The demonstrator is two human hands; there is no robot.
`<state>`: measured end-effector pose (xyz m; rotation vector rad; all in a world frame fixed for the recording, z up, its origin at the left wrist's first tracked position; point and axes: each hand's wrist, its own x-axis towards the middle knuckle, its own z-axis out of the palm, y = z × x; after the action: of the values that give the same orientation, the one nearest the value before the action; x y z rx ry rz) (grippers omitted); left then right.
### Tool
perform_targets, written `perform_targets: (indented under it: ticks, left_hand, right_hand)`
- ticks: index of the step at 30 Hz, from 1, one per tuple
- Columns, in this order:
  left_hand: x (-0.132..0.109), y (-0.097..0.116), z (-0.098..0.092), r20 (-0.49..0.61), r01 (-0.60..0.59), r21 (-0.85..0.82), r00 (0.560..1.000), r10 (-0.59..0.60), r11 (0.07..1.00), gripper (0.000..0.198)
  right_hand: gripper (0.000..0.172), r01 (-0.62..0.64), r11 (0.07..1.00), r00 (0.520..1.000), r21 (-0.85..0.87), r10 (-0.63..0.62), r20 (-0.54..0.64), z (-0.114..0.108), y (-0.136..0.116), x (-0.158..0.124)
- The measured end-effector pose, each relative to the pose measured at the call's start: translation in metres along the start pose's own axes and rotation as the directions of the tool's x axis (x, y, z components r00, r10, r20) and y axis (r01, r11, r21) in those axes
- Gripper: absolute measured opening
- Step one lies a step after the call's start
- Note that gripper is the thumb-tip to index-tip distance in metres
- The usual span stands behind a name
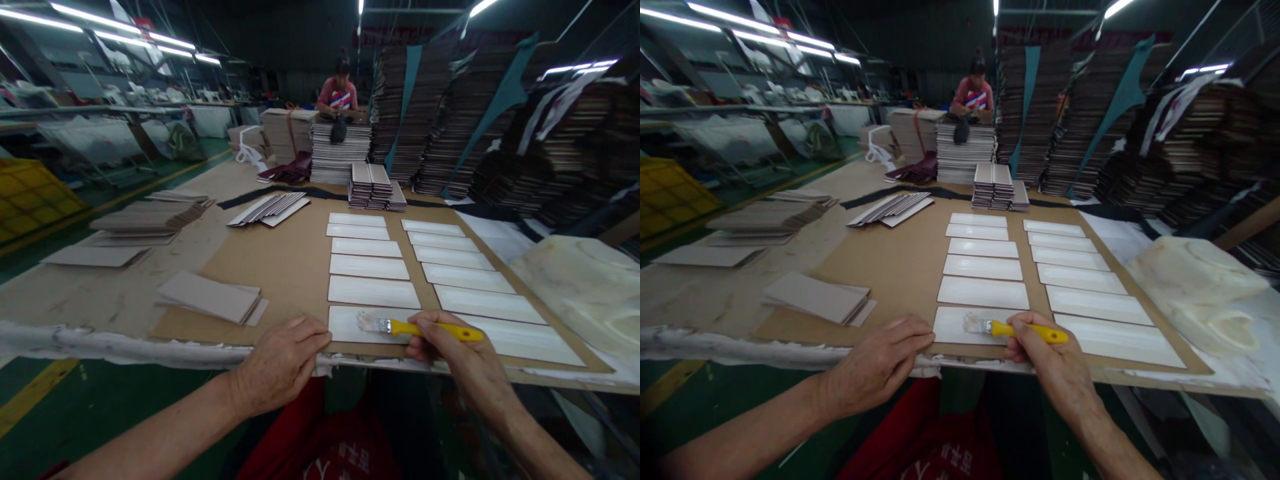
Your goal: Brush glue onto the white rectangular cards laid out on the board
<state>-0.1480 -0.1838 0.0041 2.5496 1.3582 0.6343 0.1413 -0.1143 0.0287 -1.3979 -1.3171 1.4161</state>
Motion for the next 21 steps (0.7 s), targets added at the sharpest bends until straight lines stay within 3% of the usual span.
perform_targets:
  ticks: [7, 13, 21]
  left_hand:
    - [-0.002, -0.003, 0.003, -0.046, -0.030, 0.013, 0.998, 0.031, 0.999, 0.038]
    - [-0.001, -0.003, 0.002, -0.060, -0.038, 0.037, 0.997, 0.040, 0.999, 0.037]
    - [-0.001, -0.001, 0.002, -0.075, -0.029, 0.040, 0.997, 0.032, 0.999, 0.037]
  right_hand:
    - [0.053, -0.030, 0.998, 0.990, -0.055, 0.022, -0.143, -0.041, -0.004, -0.005]
    - [0.056, -0.079, 0.992, 0.959, -0.101, 0.048, -0.278, -0.063, -0.008, -0.013]
    - [0.060, -0.038, 0.989, 0.953, -0.141, -0.007, -0.304, -0.081, -0.003, -0.009]
